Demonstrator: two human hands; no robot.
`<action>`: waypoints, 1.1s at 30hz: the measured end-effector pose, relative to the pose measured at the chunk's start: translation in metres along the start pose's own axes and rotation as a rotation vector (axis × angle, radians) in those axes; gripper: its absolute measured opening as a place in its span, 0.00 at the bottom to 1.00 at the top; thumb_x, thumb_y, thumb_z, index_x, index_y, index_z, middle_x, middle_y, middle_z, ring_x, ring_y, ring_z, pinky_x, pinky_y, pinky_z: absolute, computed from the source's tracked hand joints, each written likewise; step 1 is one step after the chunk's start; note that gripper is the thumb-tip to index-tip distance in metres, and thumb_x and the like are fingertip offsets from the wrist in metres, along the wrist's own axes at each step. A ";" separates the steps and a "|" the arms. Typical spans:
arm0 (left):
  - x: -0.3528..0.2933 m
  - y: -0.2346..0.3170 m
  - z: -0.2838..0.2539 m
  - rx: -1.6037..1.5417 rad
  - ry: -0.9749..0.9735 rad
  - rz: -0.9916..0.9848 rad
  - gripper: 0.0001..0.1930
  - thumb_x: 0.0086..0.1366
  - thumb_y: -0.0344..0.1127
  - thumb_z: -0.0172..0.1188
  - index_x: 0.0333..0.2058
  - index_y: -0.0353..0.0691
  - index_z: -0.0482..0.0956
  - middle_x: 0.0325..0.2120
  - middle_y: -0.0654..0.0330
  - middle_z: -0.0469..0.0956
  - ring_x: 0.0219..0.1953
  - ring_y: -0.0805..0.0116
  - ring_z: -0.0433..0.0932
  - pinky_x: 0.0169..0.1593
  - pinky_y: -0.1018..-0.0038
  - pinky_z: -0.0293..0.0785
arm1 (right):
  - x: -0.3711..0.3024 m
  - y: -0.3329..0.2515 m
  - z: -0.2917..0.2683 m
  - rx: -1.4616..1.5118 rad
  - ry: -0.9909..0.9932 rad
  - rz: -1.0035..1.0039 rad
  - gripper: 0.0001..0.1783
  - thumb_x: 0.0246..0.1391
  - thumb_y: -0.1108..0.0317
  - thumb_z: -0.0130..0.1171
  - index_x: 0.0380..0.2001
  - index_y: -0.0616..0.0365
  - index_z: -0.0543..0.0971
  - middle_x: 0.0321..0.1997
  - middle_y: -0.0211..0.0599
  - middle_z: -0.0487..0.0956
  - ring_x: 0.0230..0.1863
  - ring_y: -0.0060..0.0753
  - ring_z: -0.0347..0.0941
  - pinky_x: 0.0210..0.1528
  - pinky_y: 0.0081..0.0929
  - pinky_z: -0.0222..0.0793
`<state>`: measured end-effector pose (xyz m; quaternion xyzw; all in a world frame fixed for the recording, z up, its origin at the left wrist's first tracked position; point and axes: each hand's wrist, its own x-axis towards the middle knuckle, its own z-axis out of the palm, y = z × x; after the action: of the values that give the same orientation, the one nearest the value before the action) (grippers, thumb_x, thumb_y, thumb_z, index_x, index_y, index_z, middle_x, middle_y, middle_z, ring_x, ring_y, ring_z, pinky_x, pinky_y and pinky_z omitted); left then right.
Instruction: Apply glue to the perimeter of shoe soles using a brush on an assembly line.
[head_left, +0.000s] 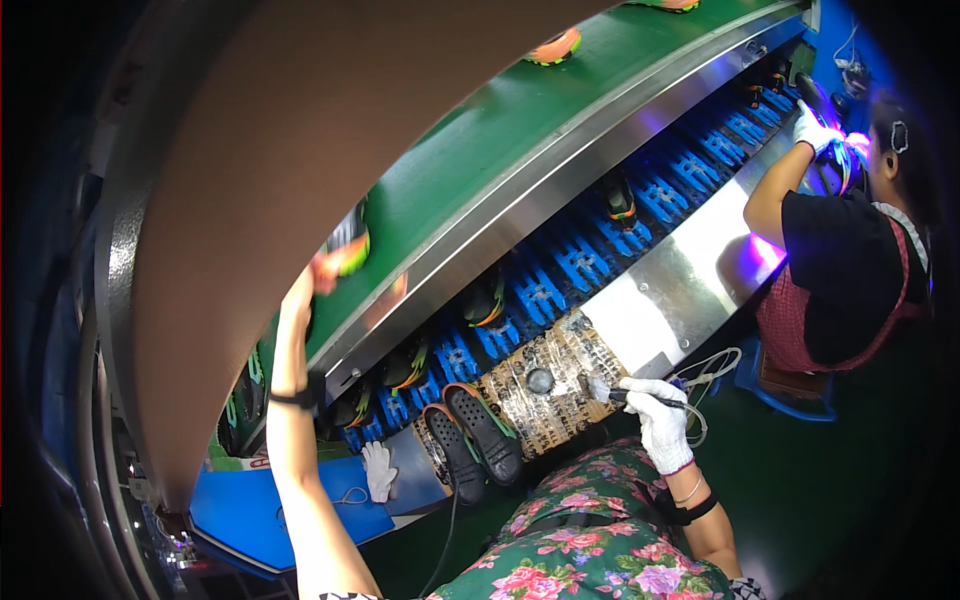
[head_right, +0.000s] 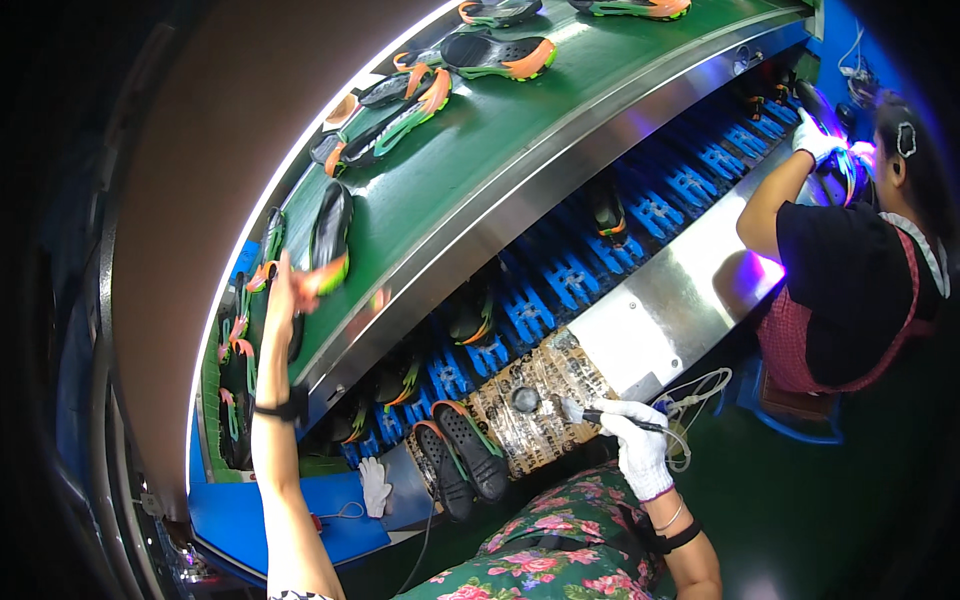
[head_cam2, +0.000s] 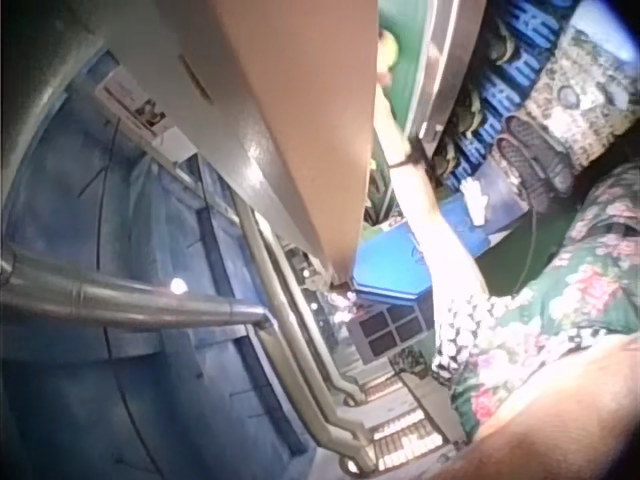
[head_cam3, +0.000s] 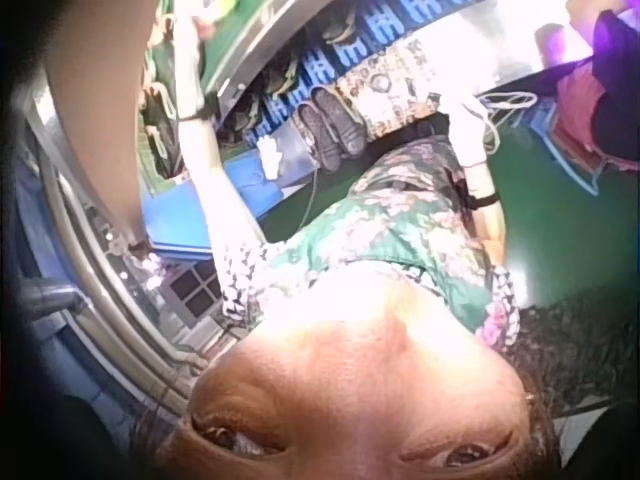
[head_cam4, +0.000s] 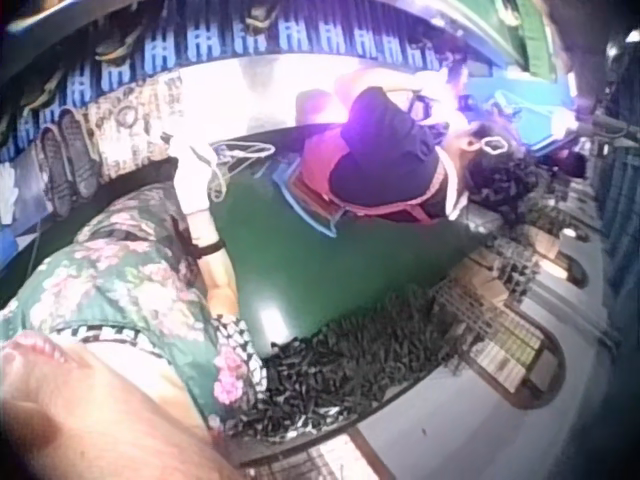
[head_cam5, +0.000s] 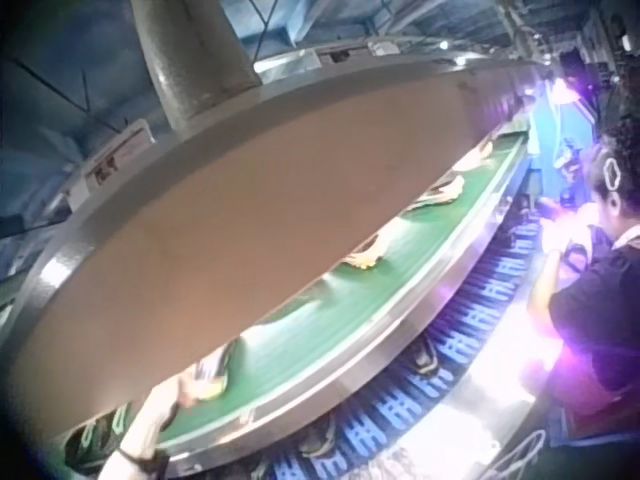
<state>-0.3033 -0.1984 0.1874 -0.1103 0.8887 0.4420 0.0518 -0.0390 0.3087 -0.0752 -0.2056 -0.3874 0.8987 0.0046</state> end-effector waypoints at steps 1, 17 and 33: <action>-0.016 0.001 -0.005 -0.059 0.039 -0.017 0.43 0.71 0.77 0.42 0.36 0.37 0.84 0.22 0.61 0.79 0.18 0.71 0.76 0.22 0.78 0.69 | 0.005 -0.002 0.006 -0.010 -0.068 0.014 0.10 0.52 0.84 0.64 0.38 0.66 0.88 0.42 0.47 0.89 0.37 0.29 0.83 0.40 0.21 0.78; -0.049 0.008 0.050 -0.334 -0.113 0.033 0.15 0.69 0.36 0.68 0.45 0.29 0.82 0.33 0.58 0.86 0.30 0.72 0.84 0.38 0.73 0.83 | -0.017 -0.012 0.061 -0.170 -0.182 0.024 0.14 0.52 0.81 0.65 0.43 0.67 0.87 0.40 0.42 0.89 0.29 0.22 0.79 0.32 0.16 0.72; -0.260 -0.123 0.258 -1.397 -0.371 -0.601 0.30 0.50 0.28 0.61 0.54 0.24 0.77 0.46 0.44 0.85 0.46 0.49 0.86 0.55 0.58 0.83 | -0.048 -0.071 0.168 -0.207 -0.646 -0.300 0.11 0.52 0.82 0.69 0.40 0.66 0.87 0.50 0.49 0.87 0.51 0.40 0.84 0.56 0.35 0.80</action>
<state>-0.0229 -0.0255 -0.0150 -0.2774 0.3133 0.8771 0.2355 -0.0688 0.2341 0.0953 0.1485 -0.4834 0.8627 -0.0070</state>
